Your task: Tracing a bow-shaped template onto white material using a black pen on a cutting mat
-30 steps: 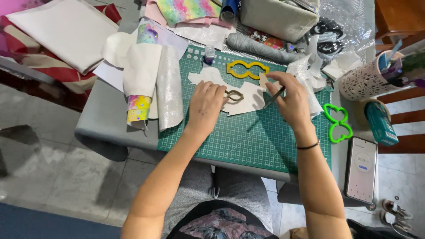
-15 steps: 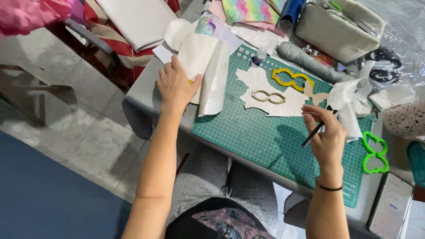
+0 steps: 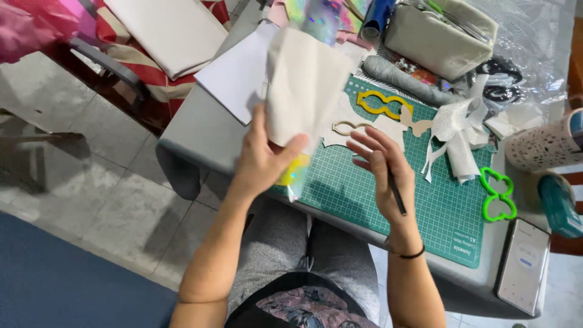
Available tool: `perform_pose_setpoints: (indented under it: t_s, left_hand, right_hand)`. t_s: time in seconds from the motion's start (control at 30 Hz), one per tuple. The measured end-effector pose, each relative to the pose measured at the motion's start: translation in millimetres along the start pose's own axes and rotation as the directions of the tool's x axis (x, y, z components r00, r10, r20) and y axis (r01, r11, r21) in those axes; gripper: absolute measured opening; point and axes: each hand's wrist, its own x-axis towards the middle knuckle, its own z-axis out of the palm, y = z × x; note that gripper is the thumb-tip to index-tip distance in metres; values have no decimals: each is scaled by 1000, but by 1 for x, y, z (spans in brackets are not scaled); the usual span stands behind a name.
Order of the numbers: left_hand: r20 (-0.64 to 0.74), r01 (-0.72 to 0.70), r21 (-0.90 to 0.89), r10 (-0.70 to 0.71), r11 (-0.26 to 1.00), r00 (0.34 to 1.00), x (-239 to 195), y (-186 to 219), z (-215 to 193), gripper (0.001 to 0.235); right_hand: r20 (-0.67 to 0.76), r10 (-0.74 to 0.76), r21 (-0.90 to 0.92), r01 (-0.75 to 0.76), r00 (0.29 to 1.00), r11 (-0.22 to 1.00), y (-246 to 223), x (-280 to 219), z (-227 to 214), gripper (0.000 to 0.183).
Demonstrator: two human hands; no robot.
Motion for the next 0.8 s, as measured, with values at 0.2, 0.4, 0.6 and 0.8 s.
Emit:
perform_pose_setpoints:
  t_s: [0.2, 0.4, 0.6, 0.8]
  left_hand:
    - [515, 516, -758, -118, 400, 849, -28, -27, 80, 46]
    - [541, 461, -612, -85, 643, 837, -44, -9, 106, 29]
    - [418, 358, -711, -46, 605, 908, -46, 18, 95, 35]
    - [-100, -300, -200, 286, 933, 953, -38, -110, 89, 27]
  right_hand:
    - [-13, 71, 452, -57, 997, 890, 65, -7, -31, 82]
    - [-101, 275, 655, -144, 956, 742, 60, -19, -33, 43]
    - [-145, 330, 654, -160, 933, 739, 103, -29, -49, 55]
    - [-183, 288, 629, -113, 940, 769, 109, -34, -59, 56]
